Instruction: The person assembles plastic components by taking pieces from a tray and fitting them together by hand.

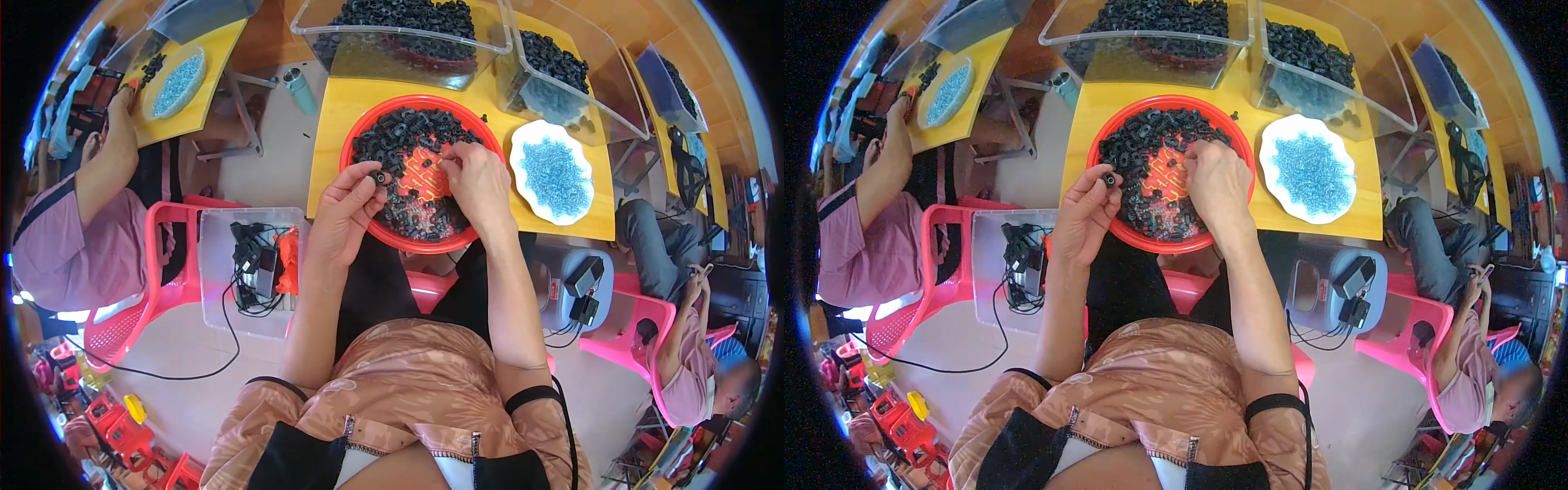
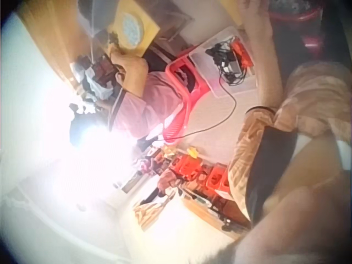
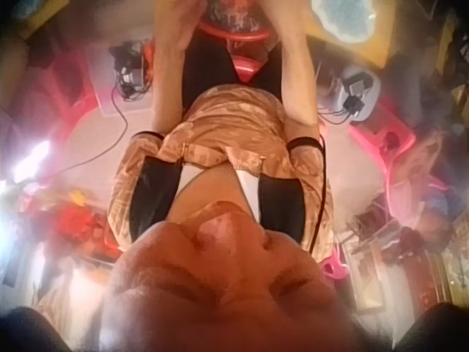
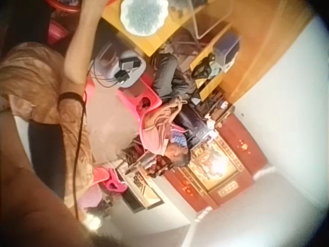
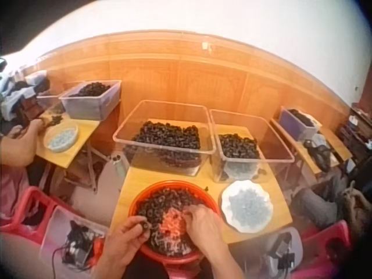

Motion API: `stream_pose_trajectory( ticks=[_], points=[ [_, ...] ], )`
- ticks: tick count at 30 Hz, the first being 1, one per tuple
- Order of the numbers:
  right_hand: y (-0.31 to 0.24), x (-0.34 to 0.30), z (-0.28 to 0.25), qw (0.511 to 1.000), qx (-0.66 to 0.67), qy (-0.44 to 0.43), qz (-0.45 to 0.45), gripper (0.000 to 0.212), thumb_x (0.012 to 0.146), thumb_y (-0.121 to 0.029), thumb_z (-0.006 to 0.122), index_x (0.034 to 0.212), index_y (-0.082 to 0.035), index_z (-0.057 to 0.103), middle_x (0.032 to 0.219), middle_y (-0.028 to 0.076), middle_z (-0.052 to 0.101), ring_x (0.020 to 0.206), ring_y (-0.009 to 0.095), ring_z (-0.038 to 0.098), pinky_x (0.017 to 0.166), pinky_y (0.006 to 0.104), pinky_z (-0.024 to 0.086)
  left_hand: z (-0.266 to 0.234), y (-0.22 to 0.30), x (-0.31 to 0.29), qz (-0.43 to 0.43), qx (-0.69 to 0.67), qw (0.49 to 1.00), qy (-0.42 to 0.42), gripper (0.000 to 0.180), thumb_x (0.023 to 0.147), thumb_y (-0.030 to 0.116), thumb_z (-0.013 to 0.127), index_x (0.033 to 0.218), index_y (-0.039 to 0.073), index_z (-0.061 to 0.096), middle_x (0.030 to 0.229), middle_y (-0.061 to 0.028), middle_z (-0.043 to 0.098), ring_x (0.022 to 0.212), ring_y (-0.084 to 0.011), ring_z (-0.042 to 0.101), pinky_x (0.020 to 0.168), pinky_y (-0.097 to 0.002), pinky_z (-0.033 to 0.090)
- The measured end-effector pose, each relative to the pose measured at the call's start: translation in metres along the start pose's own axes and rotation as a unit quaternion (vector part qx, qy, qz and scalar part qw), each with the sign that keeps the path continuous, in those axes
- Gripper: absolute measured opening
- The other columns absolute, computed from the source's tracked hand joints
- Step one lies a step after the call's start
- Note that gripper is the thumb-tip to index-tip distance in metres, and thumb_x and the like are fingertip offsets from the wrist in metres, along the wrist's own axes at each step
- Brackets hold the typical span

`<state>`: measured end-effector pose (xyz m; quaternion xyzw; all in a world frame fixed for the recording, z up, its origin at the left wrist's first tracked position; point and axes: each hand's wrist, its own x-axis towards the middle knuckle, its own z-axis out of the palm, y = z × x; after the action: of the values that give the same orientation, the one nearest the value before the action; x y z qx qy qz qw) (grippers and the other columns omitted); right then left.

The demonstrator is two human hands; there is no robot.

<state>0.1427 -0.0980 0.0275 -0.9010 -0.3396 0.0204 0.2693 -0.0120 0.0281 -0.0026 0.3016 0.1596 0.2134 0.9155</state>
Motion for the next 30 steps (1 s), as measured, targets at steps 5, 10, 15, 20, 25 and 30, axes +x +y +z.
stream_pose_trajectory(
  ticks=[5, 10, 15, 20, 25, 30],
  points=[
    [-0.005, 0.008, 0.009, 0.999, 0.010, -0.002, -0.043, 0.013, 0.075, -0.012, 0.064, 0.085, -0.005, 0.069, 0.081, 0.017, 0.064, 0.080, 0.033, 0.063, 0.071, 0.0421, 0.049, 0.001, 0.000, 0.001, -0.001, -0.001, 1.000, -0.011, 0.022, 0.087, 0.005, 0.059, 0.109, 0.002, 0.059, 0.097, -0.0092, 0.064, 0.079, -0.0108, 0.061, 0.074, -0.0220, 0.052],
    [-0.004, 0.010, 0.020, 0.996, -0.019, -0.043, -0.070, 0.014, 0.073, -0.009, 0.065, 0.085, -0.004, 0.068, 0.082, 0.017, 0.064, 0.080, 0.034, 0.063, 0.072, 0.0425, 0.050, 0.004, 0.000, 0.000, -0.004, 0.012, 1.000, 0.004, 0.023, 0.087, 0.005, 0.059, 0.110, 0.002, 0.059, 0.095, -0.0081, 0.064, 0.079, -0.0106, 0.061, 0.074, -0.0216, 0.051],
    [-0.010, 0.000, 0.007, 0.992, 0.098, -0.034, -0.068, 0.013, 0.076, -0.002, 0.064, 0.088, 0.000, 0.067, 0.079, 0.016, 0.066, 0.074, 0.030, 0.066, 0.067, 0.0353, 0.052, 0.004, -0.002, 0.000, -0.005, 0.078, 0.997, 0.011, 0.023, 0.085, 0.004, 0.061, 0.108, 0.002, 0.060, 0.089, -0.0047, 0.065, 0.077, -0.0104, 0.062, 0.072, -0.0211, 0.050],
    [-0.019, -0.029, -0.004, 0.898, 0.432, -0.085, 0.016, 0.016, 0.082, 0.001, 0.060, 0.096, 0.002, 0.066, 0.076, 0.011, 0.068, 0.069, 0.012, 0.065, 0.060, 0.0237, 0.049, 0.008, -0.005, -0.001, 0.013, 0.125, 0.992, 0.012, 0.022, 0.084, 0.003, 0.062, 0.107, 0.001, 0.061, 0.088, -0.0042, 0.065, 0.077, -0.0102, 0.062, 0.072, -0.0212, 0.050],
    [-0.031, -0.044, -0.011, 0.892, 0.445, -0.077, 0.018, 0.016, 0.082, 0.001, 0.059, 0.097, 0.002, 0.066, 0.076, 0.011, 0.068, 0.068, 0.010, 0.063, 0.059, 0.0234, 0.049, 0.011, -0.009, -0.003, 0.021, 0.152, 0.988, 0.009, 0.022, 0.083, 0.001, 0.062, 0.106, 0.001, 0.062, 0.088, -0.0042, 0.065, 0.077, -0.0092, 0.061, 0.071, -0.0210, 0.050],
    [-0.034, -0.045, -0.011, 0.918, 0.394, -0.037, -0.027, 0.018, 0.081, 0.003, 0.060, 0.099, 0.002, 0.063, 0.082, 0.015, 0.068, 0.075, 0.014, 0.067, 0.066, 0.0267, 0.052, 0.013, -0.012, -0.003, 0.039, 0.216, 0.975, 0.013, 0.021, 0.082, 0.002, 0.064, 0.103, 0.001, 0.064, 0.086, -0.0039, 0.066, 0.076, -0.0083, 0.060, 0.071, -0.0212, 0.049]
  ],
)
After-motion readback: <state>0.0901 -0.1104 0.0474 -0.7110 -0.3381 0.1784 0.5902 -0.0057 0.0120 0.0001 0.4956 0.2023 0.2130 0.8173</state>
